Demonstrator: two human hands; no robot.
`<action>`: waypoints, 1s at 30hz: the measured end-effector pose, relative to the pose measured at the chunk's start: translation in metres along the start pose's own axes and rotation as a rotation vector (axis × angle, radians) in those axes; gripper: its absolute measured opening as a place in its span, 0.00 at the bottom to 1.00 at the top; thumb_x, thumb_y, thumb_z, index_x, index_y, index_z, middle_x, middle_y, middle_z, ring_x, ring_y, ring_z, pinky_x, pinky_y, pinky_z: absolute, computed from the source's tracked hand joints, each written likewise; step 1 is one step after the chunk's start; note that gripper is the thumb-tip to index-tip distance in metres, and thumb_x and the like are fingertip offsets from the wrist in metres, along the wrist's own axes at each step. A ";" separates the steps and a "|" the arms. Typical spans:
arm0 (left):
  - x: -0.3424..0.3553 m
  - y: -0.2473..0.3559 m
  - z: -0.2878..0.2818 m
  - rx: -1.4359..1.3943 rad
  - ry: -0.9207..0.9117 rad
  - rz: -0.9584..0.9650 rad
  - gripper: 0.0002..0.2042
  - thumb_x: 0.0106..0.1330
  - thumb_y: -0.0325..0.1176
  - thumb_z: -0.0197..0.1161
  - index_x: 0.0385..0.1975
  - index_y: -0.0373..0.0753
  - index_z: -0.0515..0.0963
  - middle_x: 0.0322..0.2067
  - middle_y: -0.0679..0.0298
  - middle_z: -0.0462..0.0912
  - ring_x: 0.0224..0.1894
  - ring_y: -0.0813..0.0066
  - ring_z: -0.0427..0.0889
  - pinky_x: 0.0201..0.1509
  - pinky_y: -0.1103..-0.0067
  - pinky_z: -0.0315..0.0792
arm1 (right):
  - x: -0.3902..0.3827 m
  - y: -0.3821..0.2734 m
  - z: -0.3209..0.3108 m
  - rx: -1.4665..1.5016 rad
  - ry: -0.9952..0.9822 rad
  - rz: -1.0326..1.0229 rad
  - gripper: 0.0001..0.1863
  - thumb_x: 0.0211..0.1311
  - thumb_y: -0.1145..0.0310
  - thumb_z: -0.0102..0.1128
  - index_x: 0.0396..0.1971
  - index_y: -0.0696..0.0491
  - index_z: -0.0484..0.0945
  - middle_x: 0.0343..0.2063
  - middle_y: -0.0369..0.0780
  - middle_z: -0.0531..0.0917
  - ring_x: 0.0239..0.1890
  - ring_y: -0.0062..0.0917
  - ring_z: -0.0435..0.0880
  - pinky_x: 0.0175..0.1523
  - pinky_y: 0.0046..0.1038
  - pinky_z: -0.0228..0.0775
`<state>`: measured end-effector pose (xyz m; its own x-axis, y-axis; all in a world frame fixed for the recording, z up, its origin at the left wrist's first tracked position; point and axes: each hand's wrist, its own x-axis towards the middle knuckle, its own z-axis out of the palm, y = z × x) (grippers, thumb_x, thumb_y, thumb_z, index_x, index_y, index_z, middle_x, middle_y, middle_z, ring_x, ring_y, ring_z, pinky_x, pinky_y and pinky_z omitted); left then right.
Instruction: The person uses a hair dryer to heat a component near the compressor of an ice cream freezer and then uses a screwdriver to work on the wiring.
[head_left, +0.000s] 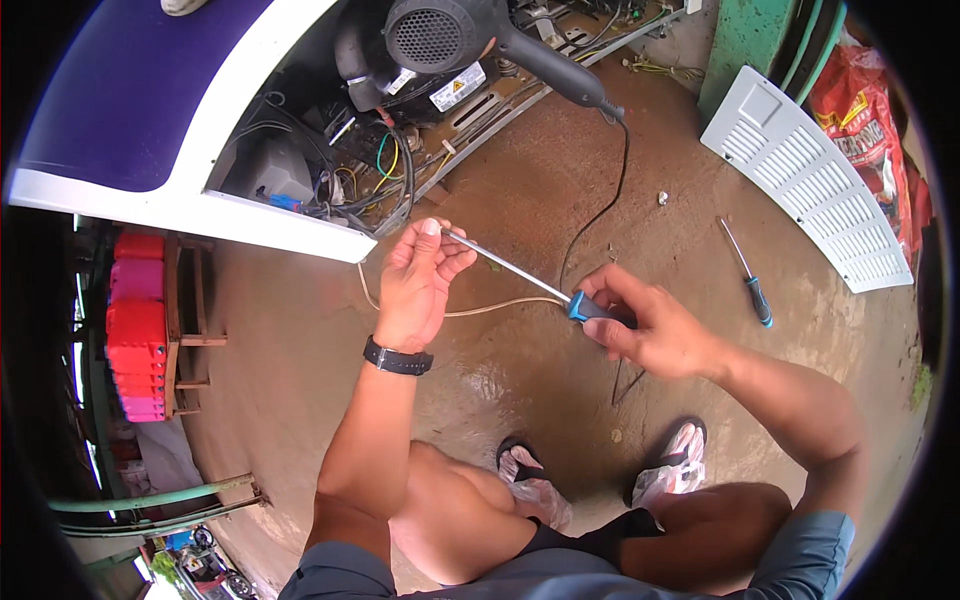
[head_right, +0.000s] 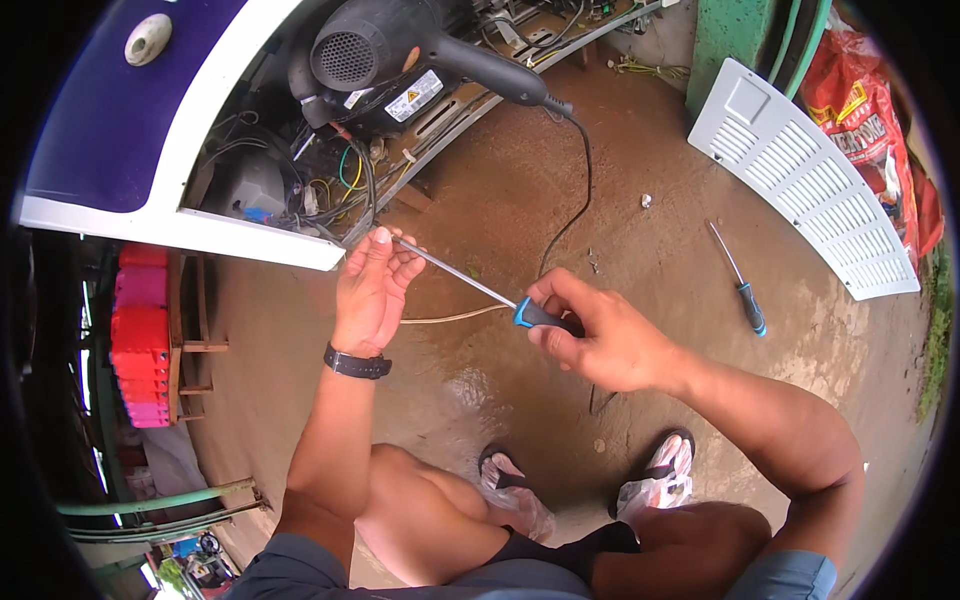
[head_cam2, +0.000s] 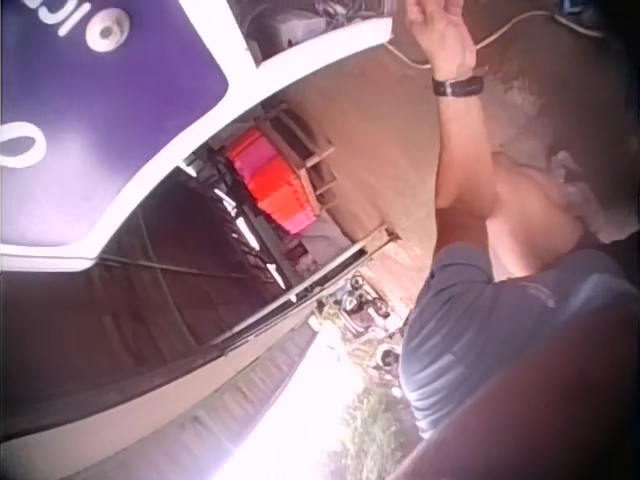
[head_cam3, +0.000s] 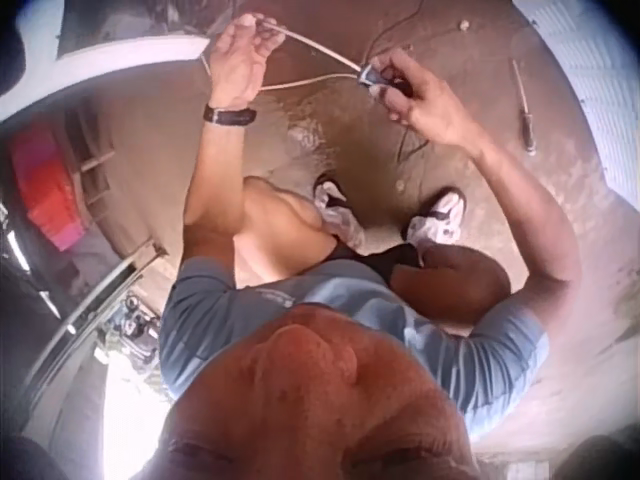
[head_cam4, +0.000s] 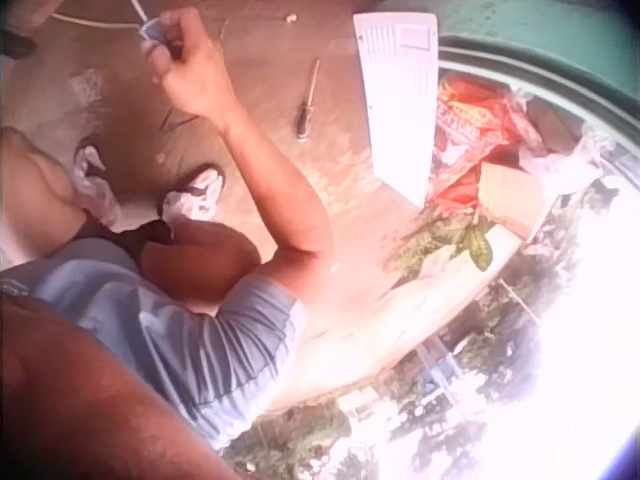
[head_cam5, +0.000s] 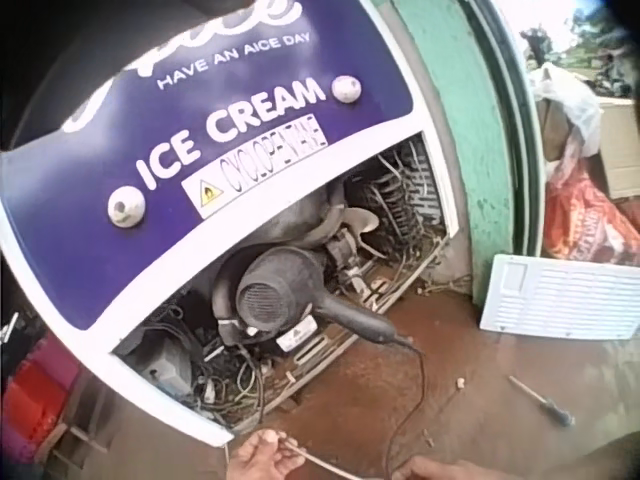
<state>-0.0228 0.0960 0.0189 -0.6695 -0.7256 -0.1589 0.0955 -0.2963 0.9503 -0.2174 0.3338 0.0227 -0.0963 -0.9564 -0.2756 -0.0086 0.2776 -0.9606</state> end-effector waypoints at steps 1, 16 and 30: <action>0.001 0.002 -0.001 0.036 -0.009 0.003 0.10 0.77 0.37 0.59 0.46 0.37 0.78 0.41 0.60 0.84 0.43 0.73 0.85 0.51 0.76 0.83 | 0.002 0.004 0.002 0.104 -0.023 0.054 0.18 0.67 0.71 0.59 0.54 0.54 0.68 0.37 0.50 0.84 0.38 0.48 0.86 0.45 0.44 0.75; 0.045 -0.007 0.009 -0.128 0.132 -0.020 0.15 0.77 0.35 0.58 0.60 0.37 0.75 0.56 0.63 0.81 0.56 0.72 0.80 0.56 0.78 0.77 | 0.068 0.042 0.060 0.173 0.371 -0.437 0.17 0.62 0.74 0.56 0.48 0.59 0.64 0.41 0.58 0.79 0.44 0.57 0.81 0.49 0.50 0.71; 0.057 -0.018 0.013 0.023 0.250 -0.005 0.22 0.77 0.37 0.60 0.65 0.33 0.71 0.59 0.57 0.79 0.60 0.64 0.78 0.65 0.69 0.72 | 0.121 0.017 0.052 0.172 0.329 -0.308 0.16 0.66 0.70 0.58 0.49 0.60 0.66 0.42 0.60 0.81 0.48 0.59 0.80 0.53 0.52 0.70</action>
<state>-0.0728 0.0683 -0.0041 -0.4668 -0.8559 -0.2224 0.0741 -0.2884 0.9546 -0.1771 0.2186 -0.0291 -0.4255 -0.9047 0.0215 0.0759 -0.0594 -0.9953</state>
